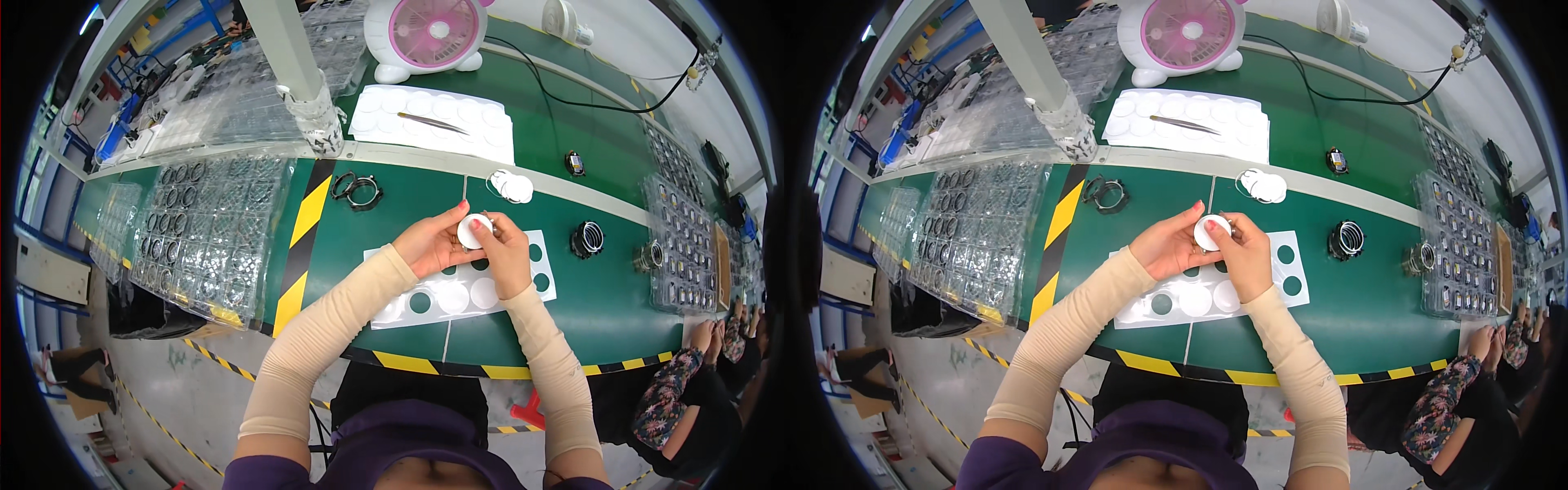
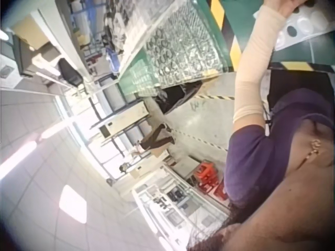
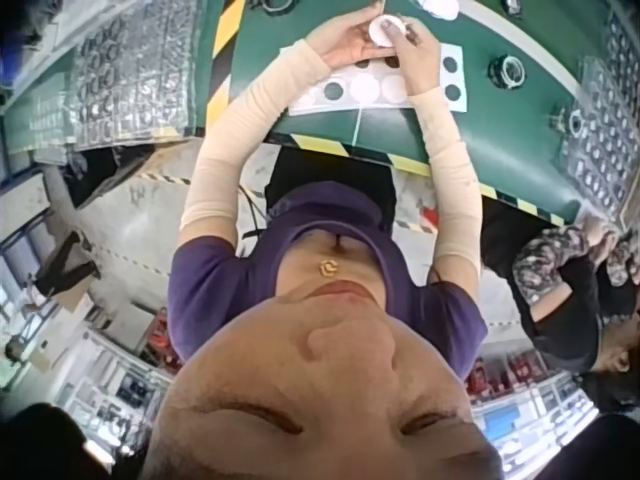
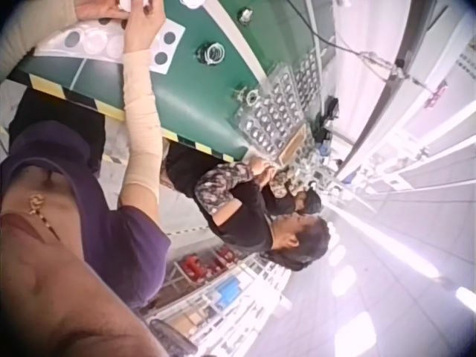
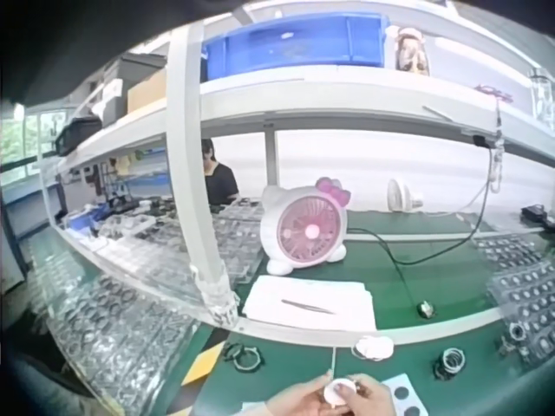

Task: The recorder is assembling small circular components into a white template board and then transferring them to a metal tray.

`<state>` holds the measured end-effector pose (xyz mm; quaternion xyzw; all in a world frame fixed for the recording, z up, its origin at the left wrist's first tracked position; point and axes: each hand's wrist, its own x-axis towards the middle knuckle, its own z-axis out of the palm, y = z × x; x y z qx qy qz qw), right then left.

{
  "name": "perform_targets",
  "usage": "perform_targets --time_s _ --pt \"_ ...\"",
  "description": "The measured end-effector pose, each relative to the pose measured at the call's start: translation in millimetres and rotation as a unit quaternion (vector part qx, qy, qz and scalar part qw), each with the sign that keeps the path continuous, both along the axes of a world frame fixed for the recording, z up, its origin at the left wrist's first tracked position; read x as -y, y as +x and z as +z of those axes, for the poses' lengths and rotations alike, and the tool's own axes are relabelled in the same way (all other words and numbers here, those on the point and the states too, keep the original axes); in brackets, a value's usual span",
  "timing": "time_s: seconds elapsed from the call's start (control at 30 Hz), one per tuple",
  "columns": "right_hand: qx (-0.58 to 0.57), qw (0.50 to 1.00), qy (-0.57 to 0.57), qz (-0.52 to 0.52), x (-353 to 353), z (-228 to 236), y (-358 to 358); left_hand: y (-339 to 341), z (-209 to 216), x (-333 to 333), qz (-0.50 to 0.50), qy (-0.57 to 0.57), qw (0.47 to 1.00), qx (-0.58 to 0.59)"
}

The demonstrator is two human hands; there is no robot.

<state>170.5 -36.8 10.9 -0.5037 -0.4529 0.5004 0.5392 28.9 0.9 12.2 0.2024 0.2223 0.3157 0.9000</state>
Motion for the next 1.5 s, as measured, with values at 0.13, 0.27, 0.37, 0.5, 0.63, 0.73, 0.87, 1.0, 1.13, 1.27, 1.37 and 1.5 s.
perform_targets --time_s 0.13,0.27,0.37,0.5,0.63,0.73,0.87,1.0,1.13,1.27,1.37,1.5 --pt "0.043 0.999 -0.003 0.008 -0.8 -4.1 2.7 2.5 0.7 3.8 -0.015 0.009 1.000 -0.001" --pt "0.059 0.998 -0.003 0.026 1.8 1.2 -2.8 0.5 -6.0 1.6 -0.018 0.009 1.000 -0.003" --pt "0.097 0.994 0.024 0.047 3.0 0.7 -1.8 -0.6 -7.0 -0.9 -0.013 0.020 1.000 0.008" --pt "-0.001 0.998 0.028 0.050 0.5 1.1 1.9 0.3 -2.6 -3.1 0.036 -0.002 0.999 0.005" --pt "-0.039 0.998 -0.033 0.021 -0.8 0.6 6.3 4.2 1.8 4.0 0.035 -0.005 0.999 0.006" --pt "-0.002 0.999 -0.029 0.025 -0.1 0.0 2.9 3.4 -7.2 3.7 0.009 0.021 1.000 -0.005" --pt "0.072 0.996 0.009 0.048 2.5 -3.7 -0.4 1.6 -11.9 0.2 -0.002 0.023 1.000 -0.006" --pt "0.011 0.996 0.024 0.081 0.1 -4.5 2.2 1.3 -5.6 -1.7 0.012 0.037 0.999 -0.001" --pt "-0.085 0.993 0.001 0.076 -0.1 6.4 5.4 -0.6 -5.2 -3.8 0.038 0.037 0.999 0.004" --pt "-0.097 0.994 -0.006 0.041 -1.3 1.2 10.8 1.7 -6.2 -4.0 0.038 0.035 0.999 0.006" --pt "-0.039 0.999 0.028 0.017 -2.4 -5.1 8.8 3.3 -7.2 -3.5 0.038 0.029 0.999 -0.004" --pt "0.024 0.995 0.085 -0.038 2.0 -1.0 -0.8 -1.9 -14.5 -9.2 0.071 0.007 0.997 0.014"
